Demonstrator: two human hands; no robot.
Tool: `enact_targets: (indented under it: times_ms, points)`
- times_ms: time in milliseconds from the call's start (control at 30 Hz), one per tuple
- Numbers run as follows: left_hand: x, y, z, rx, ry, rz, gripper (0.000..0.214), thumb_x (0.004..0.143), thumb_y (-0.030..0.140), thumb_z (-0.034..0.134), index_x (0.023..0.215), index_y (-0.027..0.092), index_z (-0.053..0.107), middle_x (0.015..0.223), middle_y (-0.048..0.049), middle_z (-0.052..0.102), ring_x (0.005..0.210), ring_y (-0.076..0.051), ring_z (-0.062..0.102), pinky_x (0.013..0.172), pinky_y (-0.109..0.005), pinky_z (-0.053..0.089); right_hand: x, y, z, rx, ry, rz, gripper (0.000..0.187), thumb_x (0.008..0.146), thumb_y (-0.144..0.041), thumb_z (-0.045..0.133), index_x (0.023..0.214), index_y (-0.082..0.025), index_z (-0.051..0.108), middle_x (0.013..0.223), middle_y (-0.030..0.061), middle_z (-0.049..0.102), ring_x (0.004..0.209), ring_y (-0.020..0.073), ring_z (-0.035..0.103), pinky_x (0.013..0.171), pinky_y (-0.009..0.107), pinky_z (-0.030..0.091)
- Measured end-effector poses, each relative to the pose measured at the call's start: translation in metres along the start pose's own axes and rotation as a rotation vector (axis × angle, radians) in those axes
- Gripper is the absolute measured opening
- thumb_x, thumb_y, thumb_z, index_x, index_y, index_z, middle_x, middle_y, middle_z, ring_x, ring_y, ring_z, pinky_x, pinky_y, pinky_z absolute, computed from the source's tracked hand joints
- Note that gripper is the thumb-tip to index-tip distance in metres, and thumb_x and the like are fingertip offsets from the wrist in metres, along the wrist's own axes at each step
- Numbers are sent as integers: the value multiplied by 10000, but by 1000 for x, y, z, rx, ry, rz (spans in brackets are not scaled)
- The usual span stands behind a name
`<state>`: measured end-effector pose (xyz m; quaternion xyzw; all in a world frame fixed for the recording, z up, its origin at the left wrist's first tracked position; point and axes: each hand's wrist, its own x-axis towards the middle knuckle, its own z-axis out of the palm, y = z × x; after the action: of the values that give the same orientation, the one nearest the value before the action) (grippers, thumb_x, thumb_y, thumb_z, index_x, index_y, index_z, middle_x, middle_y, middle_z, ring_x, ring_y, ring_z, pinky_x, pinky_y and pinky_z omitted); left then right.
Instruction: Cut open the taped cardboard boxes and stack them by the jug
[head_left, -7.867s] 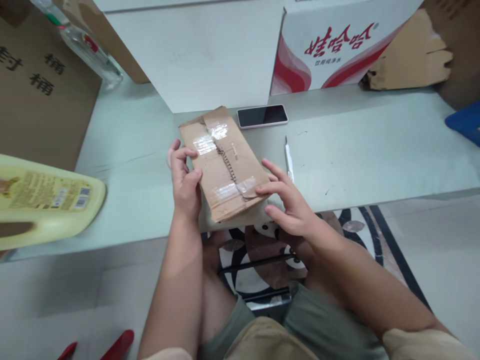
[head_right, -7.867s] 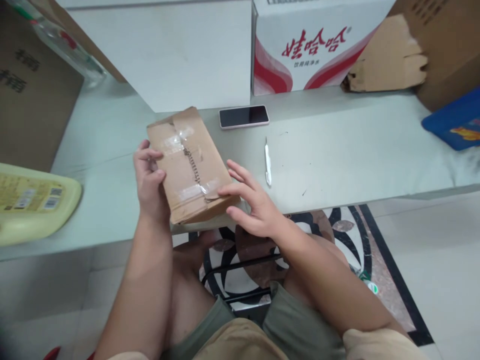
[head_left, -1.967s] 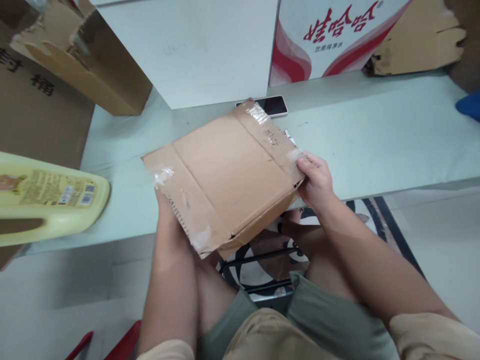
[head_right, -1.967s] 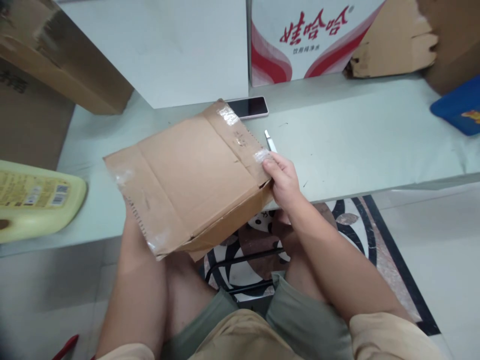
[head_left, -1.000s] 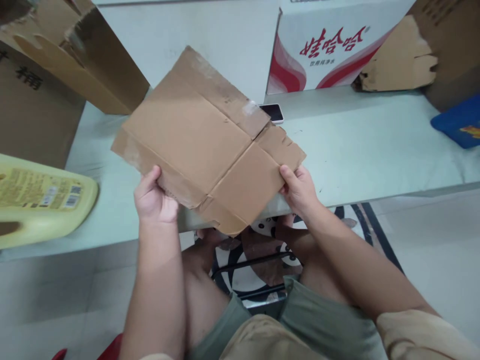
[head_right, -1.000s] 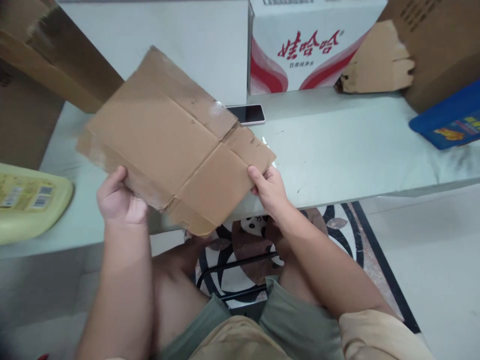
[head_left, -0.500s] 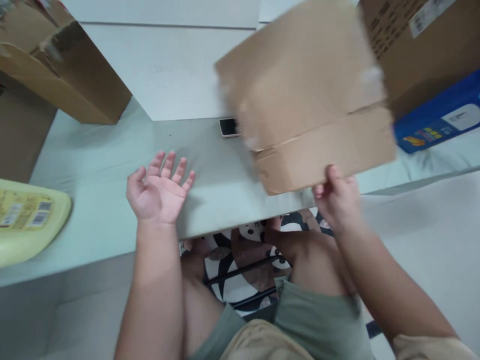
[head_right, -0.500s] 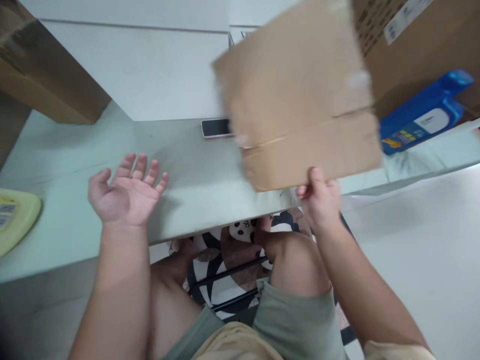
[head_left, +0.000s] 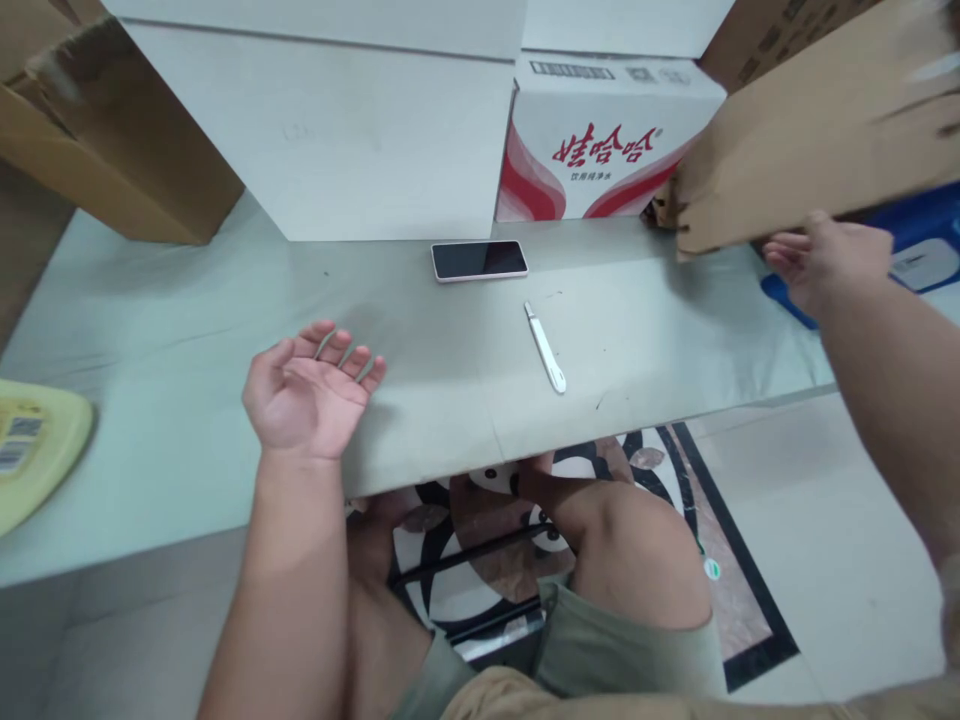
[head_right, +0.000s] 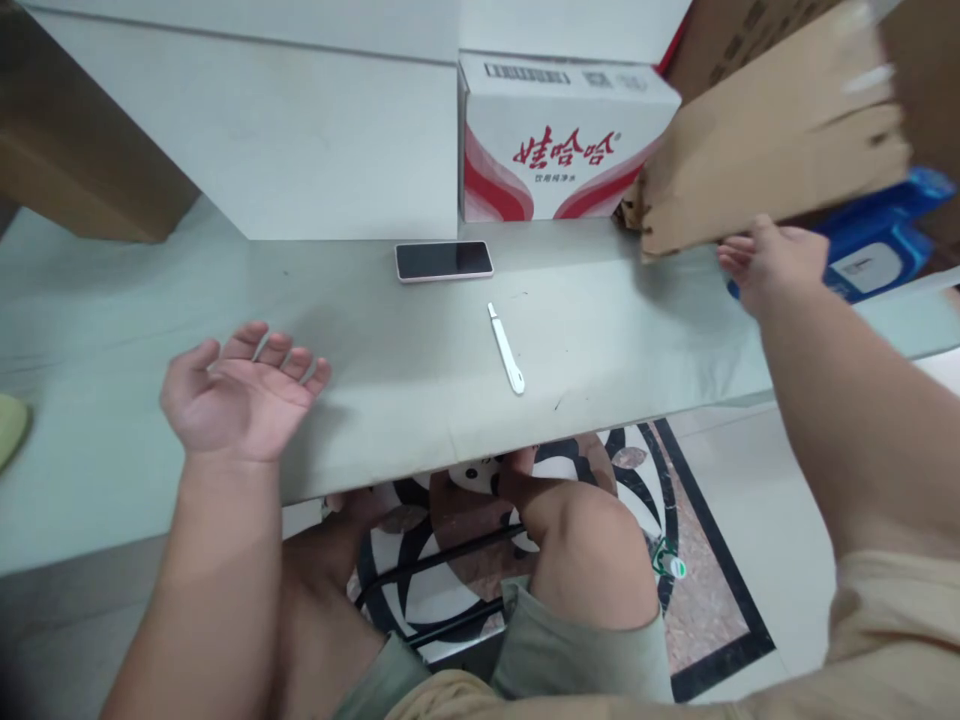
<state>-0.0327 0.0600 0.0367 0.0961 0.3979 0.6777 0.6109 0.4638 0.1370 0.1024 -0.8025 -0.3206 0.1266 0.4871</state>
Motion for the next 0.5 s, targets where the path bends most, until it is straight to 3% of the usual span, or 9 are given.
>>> enact_targets:
  times_ms: [133,300,500]
  points:
    - [2,2,2,19,8,0,216,773,345,549,823,173,669,697,-28,713,602,-172,668,626,-375,606,-10,5,28,-54,-255,154,237,1019,-101,501,789,-150,527,732,37,620,607,46,628,626,179,538]
    - [2,4,2,17,-36,-7,185,745,341,593,826,194,670,699,-20,699,614,-162,668,633,-347,600,-52,43,29,-184,-527,188,125,979,-137,543,883,-159,619,785,71,715,611,98,661,662,236,580]
    - [-10,5,-4,28,-16,20,217,687,319,591,801,149,662,681,-10,684,573,-161,663,597,-339,590,-52,69,20,-569,-517,-18,99,873,-210,611,783,-196,649,907,104,748,958,251,716,948,394,551]
